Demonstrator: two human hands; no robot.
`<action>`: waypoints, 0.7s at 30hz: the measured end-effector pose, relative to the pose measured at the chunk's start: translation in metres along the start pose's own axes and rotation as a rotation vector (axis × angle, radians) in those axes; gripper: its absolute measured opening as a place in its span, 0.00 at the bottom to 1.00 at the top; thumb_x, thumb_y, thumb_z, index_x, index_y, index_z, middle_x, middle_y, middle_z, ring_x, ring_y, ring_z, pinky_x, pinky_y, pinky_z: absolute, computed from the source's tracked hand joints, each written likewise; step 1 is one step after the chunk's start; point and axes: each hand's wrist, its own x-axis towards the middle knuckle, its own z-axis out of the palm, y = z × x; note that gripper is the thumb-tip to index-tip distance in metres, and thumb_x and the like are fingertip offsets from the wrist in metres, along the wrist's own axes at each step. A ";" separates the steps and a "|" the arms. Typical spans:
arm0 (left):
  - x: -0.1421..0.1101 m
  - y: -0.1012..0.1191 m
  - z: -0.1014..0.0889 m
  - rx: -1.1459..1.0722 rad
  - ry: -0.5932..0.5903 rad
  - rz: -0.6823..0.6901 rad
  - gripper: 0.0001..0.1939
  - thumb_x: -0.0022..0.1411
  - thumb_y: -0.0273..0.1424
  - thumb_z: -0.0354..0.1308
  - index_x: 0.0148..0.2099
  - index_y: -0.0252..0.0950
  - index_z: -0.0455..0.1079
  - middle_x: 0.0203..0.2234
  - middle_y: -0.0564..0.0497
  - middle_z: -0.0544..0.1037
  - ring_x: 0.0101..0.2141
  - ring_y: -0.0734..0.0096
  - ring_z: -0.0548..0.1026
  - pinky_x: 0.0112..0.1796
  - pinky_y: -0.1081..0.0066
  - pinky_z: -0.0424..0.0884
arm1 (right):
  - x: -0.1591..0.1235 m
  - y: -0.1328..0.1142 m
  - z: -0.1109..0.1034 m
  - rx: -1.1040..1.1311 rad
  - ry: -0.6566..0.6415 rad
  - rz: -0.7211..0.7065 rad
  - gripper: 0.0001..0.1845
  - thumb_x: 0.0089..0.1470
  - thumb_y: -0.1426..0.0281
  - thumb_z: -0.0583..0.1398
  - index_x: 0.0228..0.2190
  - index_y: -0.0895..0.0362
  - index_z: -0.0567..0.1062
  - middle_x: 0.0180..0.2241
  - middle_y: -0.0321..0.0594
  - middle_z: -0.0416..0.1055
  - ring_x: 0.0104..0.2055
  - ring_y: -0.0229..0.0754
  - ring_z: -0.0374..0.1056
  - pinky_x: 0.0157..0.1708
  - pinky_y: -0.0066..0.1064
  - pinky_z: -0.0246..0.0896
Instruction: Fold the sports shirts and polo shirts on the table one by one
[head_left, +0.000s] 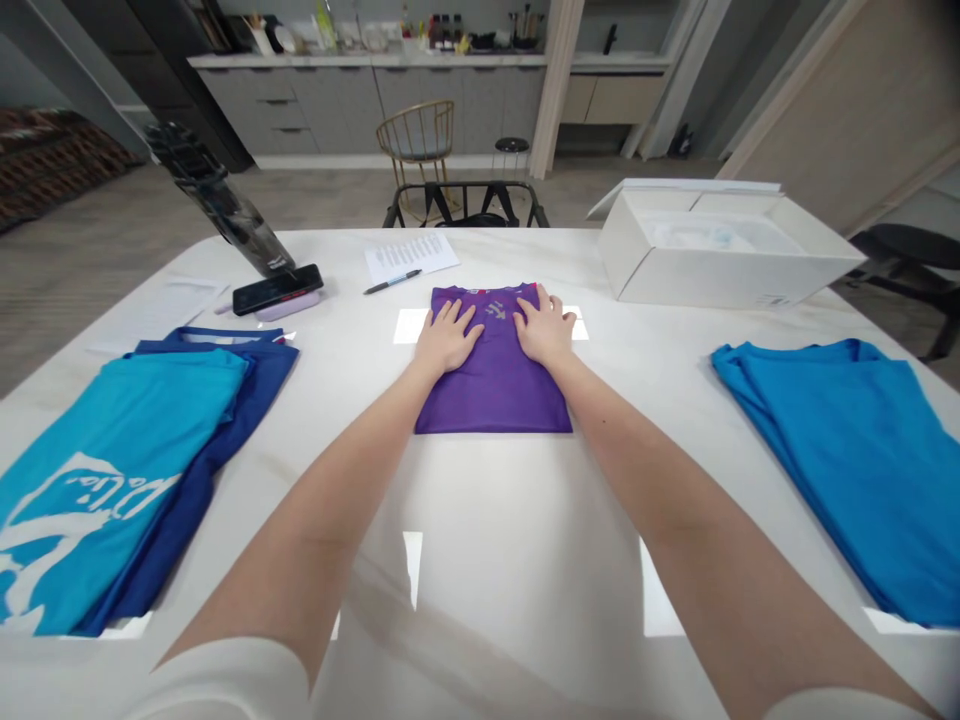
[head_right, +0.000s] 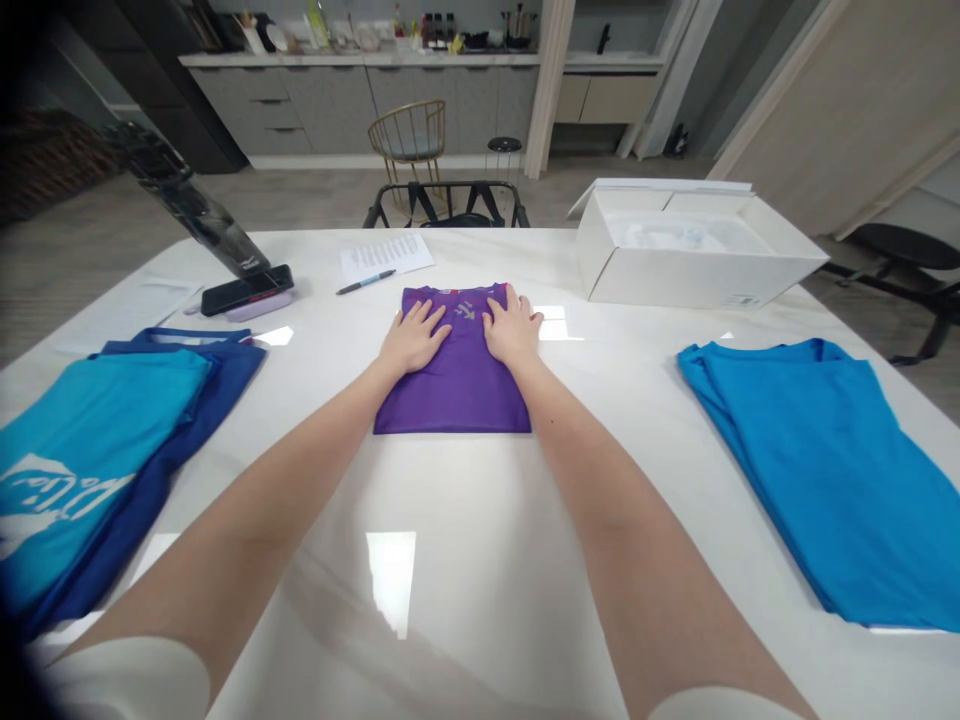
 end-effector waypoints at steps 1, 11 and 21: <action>-0.001 0.001 -0.001 0.008 0.002 0.001 0.34 0.73 0.51 0.38 0.74 0.42 0.55 0.73 0.46 0.52 0.72 0.52 0.48 0.69 0.46 0.40 | -0.001 -0.002 -0.002 -0.020 0.019 -0.013 0.28 0.70 0.57 0.44 0.62 0.50 0.70 0.72 0.49 0.48 0.67 0.65 0.47 0.58 0.64 0.47; -0.020 0.033 -0.007 0.052 0.070 0.075 0.25 0.76 0.34 0.38 0.61 0.33 0.70 0.58 0.36 0.73 0.59 0.52 0.69 0.60 0.53 0.63 | -0.020 -0.030 -0.020 -0.010 -0.121 -0.079 0.28 0.71 0.61 0.43 0.61 0.57 0.70 0.57 0.58 0.67 0.57 0.58 0.62 0.55 0.47 0.58; -0.085 0.041 0.011 0.015 0.064 0.019 0.31 0.75 0.45 0.36 0.73 0.41 0.56 0.72 0.45 0.55 0.71 0.55 0.51 0.69 0.47 0.44 | -0.088 -0.028 -0.016 0.026 -0.212 -0.004 0.33 0.71 0.54 0.40 0.71 0.48 0.54 0.74 0.44 0.45 0.74 0.55 0.40 0.69 0.59 0.31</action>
